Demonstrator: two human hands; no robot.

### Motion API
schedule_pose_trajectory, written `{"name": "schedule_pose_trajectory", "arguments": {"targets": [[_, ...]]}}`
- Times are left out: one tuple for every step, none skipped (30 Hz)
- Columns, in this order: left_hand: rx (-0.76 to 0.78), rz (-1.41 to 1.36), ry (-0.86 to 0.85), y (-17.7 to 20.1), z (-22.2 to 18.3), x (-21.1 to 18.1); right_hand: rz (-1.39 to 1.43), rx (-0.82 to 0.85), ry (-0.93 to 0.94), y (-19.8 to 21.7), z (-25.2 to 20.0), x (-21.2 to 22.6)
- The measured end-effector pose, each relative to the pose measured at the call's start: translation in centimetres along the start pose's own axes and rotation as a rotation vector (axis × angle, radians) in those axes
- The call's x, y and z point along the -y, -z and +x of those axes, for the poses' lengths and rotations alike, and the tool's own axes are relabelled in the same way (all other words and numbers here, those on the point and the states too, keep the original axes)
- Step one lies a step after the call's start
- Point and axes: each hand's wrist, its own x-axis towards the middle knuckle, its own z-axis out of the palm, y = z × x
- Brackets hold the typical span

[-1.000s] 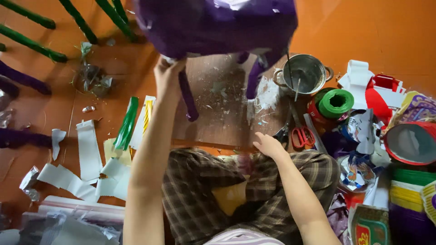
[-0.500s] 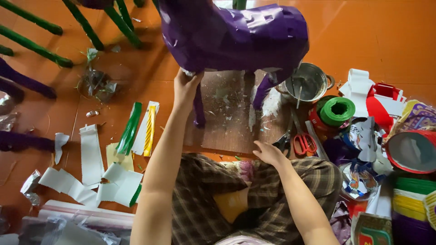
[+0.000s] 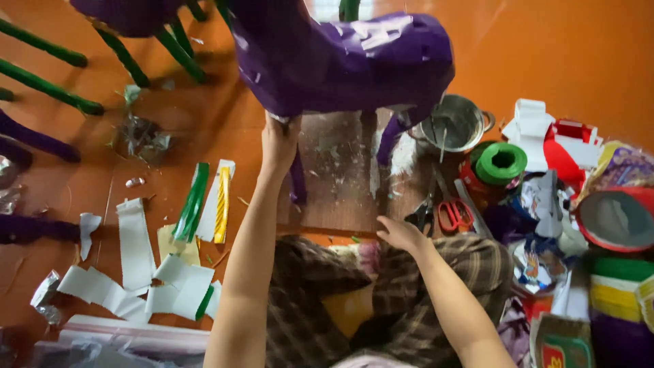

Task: Decorating a horse-shaped craft by applying decorative stickers and a yellow paper fringe

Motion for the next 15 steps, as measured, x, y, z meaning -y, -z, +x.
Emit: {"name": "schedule_pose_trajectory", "arguments": {"targets": [[0.013, 0.002, 0.013, -0.1, -0.4, 0.2, 0.010, 0.014, -0.006, 0.2, -0.4, 0.4], [0.037, -0.053, 0.019, -0.2, -0.6, 0.4, -0.010, 0.018, -0.012, 0.5, -0.8, 0.9], [0.060, -0.109, 0.027, -0.3, -0.9, 0.6, -0.030, 0.022, -0.017, 0.9, -1.1, 1.3], [0.070, -0.108, 0.033, -0.2, -1.5, 0.9, -0.022, 0.029, -0.022, 0.5, -0.5, 0.6], [0.076, -0.118, 0.057, -0.2, -2.1, 1.2, 0.002, 0.008, 0.006, 0.1, 0.1, 0.0], [0.082, -0.128, 0.074, -0.1, -2.4, 1.4, 0.026, -0.019, 0.034, 0.0, 0.8, -0.6], [0.091, -0.128, 0.075, -0.1, -3.7, 1.9, 0.033, -0.018, 0.030, -0.4, 1.4, -1.3], [0.085, -0.279, 0.074, -0.1, -4.7, 2.4, 0.040, -0.039, 0.046, -0.5, 2.2, -1.9], [0.080, -0.429, 0.074, -0.1, -5.7, 2.8, 0.047, -0.061, 0.062, -0.6, 3.0, -2.5], [0.092, -0.430, 0.070, -0.1, -7.6, 2.9, 0.056, -0.066, 0.057, 0.1, 3.4, -2.7], [0.047, -0.481, 0.152, 0.1, -9.4, 3.0, 0.049, -0.111, 0.078, 0.9, 3.8, -2.9], [0.002, -0.538, 0.231, -0.1, -11.1, 3.1, 0.037, -0.161, 0.095, 2.0, 4.2, -3.4], [0.013, -0.545, 0.226, -0.1, -13.6, 5.7, 0.041, -0.170, 0.085, 2.6, 4.3, -2.4], [0.024, -0.501, 0.415, -0.2, -15.9, 8.4, -0.030, -0.364, 0.085, 3.4, 4.5, -1.5], [0.037, -0.452, 0.603, -0.3, -18.1, 11.1, -0.105, -0.557, 0.084, 4.2, 4.6, -0.6]]}}
